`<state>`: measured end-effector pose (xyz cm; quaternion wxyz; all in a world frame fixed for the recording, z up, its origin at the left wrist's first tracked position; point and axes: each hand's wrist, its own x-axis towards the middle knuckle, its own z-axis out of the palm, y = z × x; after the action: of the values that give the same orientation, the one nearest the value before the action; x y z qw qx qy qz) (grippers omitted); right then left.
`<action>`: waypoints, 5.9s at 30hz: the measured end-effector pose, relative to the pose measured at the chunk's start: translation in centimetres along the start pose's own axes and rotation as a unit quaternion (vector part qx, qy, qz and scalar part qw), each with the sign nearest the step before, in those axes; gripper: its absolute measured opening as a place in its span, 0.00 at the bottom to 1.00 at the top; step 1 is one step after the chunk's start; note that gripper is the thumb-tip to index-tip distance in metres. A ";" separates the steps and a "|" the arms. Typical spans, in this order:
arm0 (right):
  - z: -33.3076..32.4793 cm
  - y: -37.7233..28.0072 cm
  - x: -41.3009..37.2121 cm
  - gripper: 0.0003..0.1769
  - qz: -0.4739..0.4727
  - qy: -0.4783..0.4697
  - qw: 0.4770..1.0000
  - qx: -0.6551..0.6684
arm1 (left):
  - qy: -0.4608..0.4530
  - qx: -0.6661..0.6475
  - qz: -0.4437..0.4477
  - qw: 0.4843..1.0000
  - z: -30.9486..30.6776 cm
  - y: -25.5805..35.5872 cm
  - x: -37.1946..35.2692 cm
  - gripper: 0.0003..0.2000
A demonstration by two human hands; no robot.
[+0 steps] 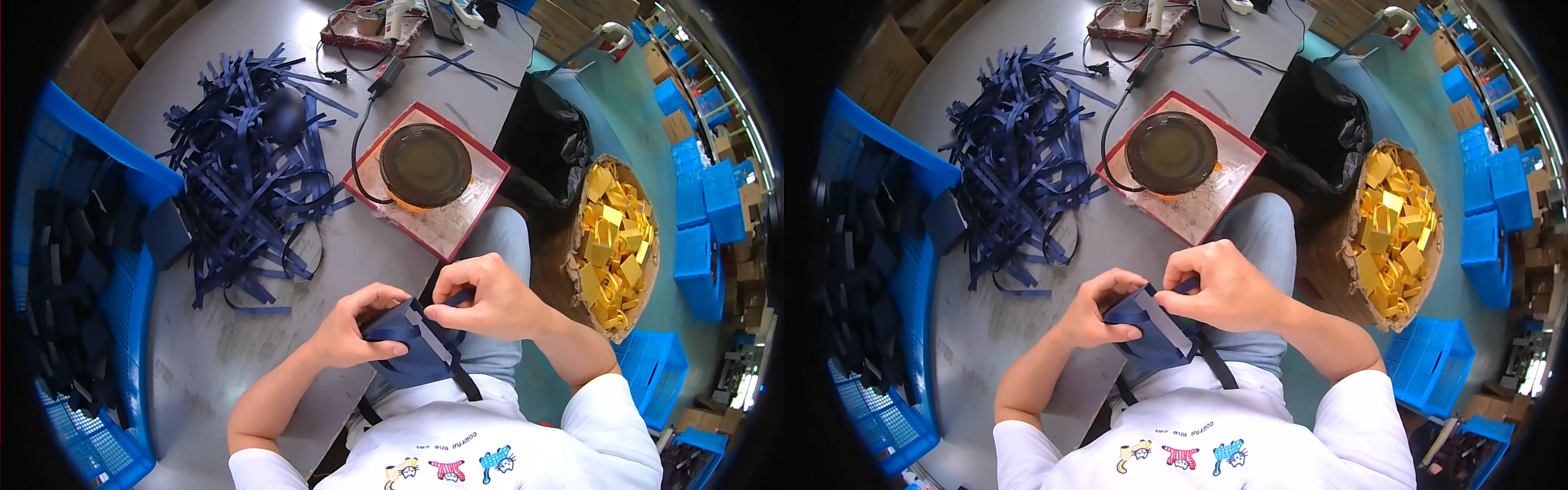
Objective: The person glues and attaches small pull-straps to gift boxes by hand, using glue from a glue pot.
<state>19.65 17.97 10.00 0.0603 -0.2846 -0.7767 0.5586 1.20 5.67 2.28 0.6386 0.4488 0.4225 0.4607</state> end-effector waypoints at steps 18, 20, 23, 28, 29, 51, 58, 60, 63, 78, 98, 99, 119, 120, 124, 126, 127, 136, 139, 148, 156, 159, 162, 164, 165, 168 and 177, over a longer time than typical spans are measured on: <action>1.1 1.3 0.0 0.10 -0.057 0.014 0.993 -0.101 | -0.007 -0.009 0.007 1.000 0.3 -0.4 -0.2 0.30; 1.2 1.1 0.0 0.10 -0.058 0.023 0.990 -0.125 | -0.003 -0.011 0.009 1.000 0.4 -0.5 -0.2 0.29; 1.3 1.1 0.0 0.09 -0.044 0.027 0.981 -0.185 | 0.004 0.003 0.017 1.000 0.4 -0.8 -0.2 0.29; -0.2 2.7 0.5 0.15 -0.081 0.125 0.982 0.112 | 0.008 -0.091 0.025 0.996 0.0 -0.1 0.1 0.30; -0.2 3.0 0.7 0.13 -0.084 0.172 0.972 0.137 | 0.012 -0.096 0.021 0.995 0.0 0.1 0.1 0.30; 14.3 2.8 11.6 0.07 -0.385 0.027 0.901 -0.197 | 0.052 0.155 -0.668 0.726 21.5 -11.8 -45.6 0.42; 18.3 3.1 13.2 0.05 -0.409 0.091 0.840 -0.344 | 0.258 0.127 -0.386 0.877 9.7 1.7 -30.7 0.23; 17.6 3.0 12.2 0.04 -0.402 0.071 0.874 -0.264 | 0.306 0.306 -0.311 0.846 5.0 4.7 -27.2 0.24; 15.6 1.7 9.1 0.04 -0.323 0.015 0.943 -0.080 | 0.366 0.553 -0.102 0.742 -5.5 5.4 -22.6 0.25; 6.8 0.2 -0.5 0.09 -0.270 0.059 0.960 0.040 | 0.416 0.649 -0.081 0.632 -20.8 7.1 -10.6 0.50; -3.3 3.7 1.7 0.08 0.034 0.188 0.921 0.340 | -0.115 0.096 0.021 0.988 2.4 1.6 -8.5 0.38; -4.0 3.9 2.0 0.08 0.038 0.200 0.926 0.318 | -0.122 0.093 0.022 0.988 1.6 1.8 -8.0 0.38; -8.3 6.8 6.6 0.09 0.074 0.222 0.951 0.204 | -0.059 0.143 -0.013 0.988 0.8 -0.1 -0.7 0.29; -8.3 6.8 6.7 0.10 0.074 0.221 0.951 0.203 | -0.059 0.141 -0.014 0.988 0.8 -0.1 -0.6 0.29; -8.6 7.2 6.9 0.10 0.102 0.204 0.951 0.209 | -0.061 0.150 0.008 0.987 0.7 -0.4 -0.5 0.30; -8.4 7.3 7.0 0.09 0.082 0.214 0.953 0.197 | -0.061 0.140 0.007 0.988 0.7 -0.5 -0.5 0.30; -8.4 7.5 7.1 0.09 0.083 0.214 0.953 0.196 | -0.062 0.140 0.007 0.988 0.7 -0.4 -0.5 0.30; -8.2 5.6 4.3 0.10 0.095 0.206 0.950 0.213 | 0.047 0.032 0.000 0.998 -0.4 1.1 0.3 0.30; -7.0 4.3 2.9 0.09 0.065 0.155 0.959 0.226 | 0.058 0.001 0.007 0.998 -0.7 1.2 0.7 0.30; -3.4 -1.8 0.0 0.07 0.057 -0.059 0.991 0.104 | 0.076 -0.006 0.060 0.995 -0.3 2.7 -0.7 0.31; -1.5 -1.9 -0.7 0.08 -0.026 -0.124 0.992 -0.025 | 0.080 0.102 0.122 0.984 0.1 4.7 -1.5 0.31; -1.3 -1.7 -0.7 0.08 -0.040 -0.126 0.989 -0.060 | 0.078 0.113 0.128 0.982 0.1 4.8 -1.6 0.31; -1.2 -1.7 -0.8 0.08 -0.053 -0.122 0.988 -0.080 | 0.078 0.115 0.130 0.982 0.2 4.7 -1.6 0.31; -1.1 -1.8 -0.8 0.07 -0.054 -0.116 0.986 -0.105 | 0.078 0.114 0.132 0.982 0.3 4.7 -1.5 0.31; -1.0 -1.8 -0.8 0.07 -0.054 -0.116 0.986 -0.105 | 0.076 0.120 0.132 0.981 0.3 4.8 -1.5 0.31; -0.8 -1.6 -0.9 0.08 -0.072 -0.098 0.985 -0.120 | 0.075 0.125 0.132 0.980 0.3 4.7 -1.5 0.31; -0.1 -1.0 -1.2 0.06 -0.076 -0.037 0.959 -0.269 | 0.097 0.116 0.111 0.982 0.7 4.0 -1.4 0.29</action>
<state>20.25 17.23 11.22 -0.0047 -0.2093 -0.9195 0.3328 0.76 4.89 6.44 0.4829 0.5173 0.4809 0.5177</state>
